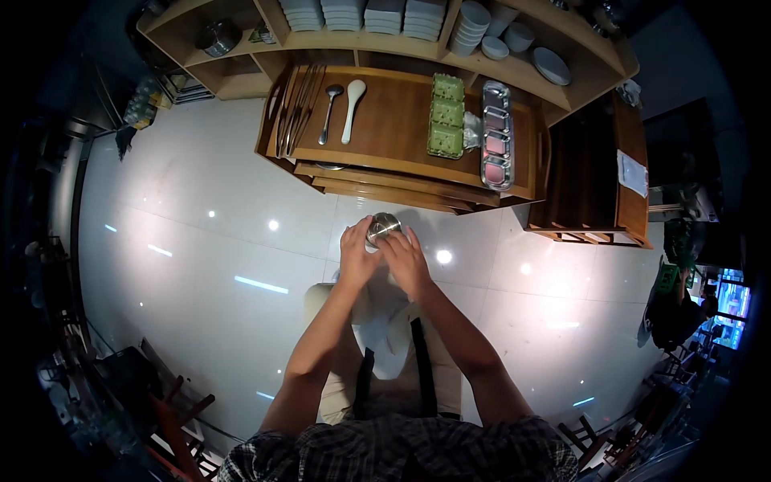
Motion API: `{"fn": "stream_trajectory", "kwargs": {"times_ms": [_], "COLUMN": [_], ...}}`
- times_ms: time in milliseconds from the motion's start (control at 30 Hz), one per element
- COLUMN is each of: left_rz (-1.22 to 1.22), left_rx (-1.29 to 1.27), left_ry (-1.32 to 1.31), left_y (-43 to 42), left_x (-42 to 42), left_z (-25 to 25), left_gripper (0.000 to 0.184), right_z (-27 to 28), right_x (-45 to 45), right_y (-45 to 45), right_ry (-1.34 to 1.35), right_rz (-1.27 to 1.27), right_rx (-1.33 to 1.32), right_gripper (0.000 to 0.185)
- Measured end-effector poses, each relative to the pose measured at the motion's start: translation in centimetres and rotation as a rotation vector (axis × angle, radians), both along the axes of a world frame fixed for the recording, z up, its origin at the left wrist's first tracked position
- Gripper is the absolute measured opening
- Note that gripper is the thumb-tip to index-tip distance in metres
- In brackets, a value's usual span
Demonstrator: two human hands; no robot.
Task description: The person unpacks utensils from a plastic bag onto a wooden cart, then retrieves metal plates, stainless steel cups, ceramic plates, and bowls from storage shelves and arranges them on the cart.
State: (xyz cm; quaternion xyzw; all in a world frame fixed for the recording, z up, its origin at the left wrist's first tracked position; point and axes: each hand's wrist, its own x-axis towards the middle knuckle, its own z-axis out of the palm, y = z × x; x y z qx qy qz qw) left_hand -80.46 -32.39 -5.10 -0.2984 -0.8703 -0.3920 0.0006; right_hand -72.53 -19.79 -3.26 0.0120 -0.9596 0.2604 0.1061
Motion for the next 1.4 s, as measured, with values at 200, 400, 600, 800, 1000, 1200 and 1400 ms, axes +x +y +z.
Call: {"fn": "stream_trajectory", "kwargs": {"times_ms": [200,400,600,800,1000,1200,1400], "left_rz": [-0.039,-0.083,-0.220,-0.359,-0.049,-0.017,-0.033], "left_rx": [0.091,0.223,0.235,0.387,0.376,0.300,0.248], "left_ry": [0.048,0.111,0.178,0.140,0.113,-0.030,-0.020], "left_y": [0.2,-0.2,-0.4,-0.9,-1.6,-0.9,-0.7], "left_x": [-3.4,-5.4,-6.6,-6.2,-6.9,-6.5,-6.7], "left_z": [-9.9,-16.5,-18.4,-16.7,-17.7,-18.0,-18.8], "left_gripper": [0.069,0.071,0.077,0.076,0.060,0.055,0.051], "right_z": [-10.6,-17.7,-19.1,-15.7,-9.9,-11.5,-15.1], "right_x": [-2.9,-4.7,-4.9,-4.4,-6.9,-11.9,-14.3], "right_y": [-0.2,-0.3,0.2,0.8,4.5,6.7,6.8], "right_ry": [0.118,0.369,0.400,0.323,0.445,0.242,0.226], "right_rz": [-0.044,-0.059,-0.071,-0.129,-0.252,-0.349,-0.318], "right_rx": [0.044,0.152,0.204,0.311,0.322,0.261,0.318], "right_gripper": [0.033,0.032,0.028,0.035,0.040,0.032,0.026]}}
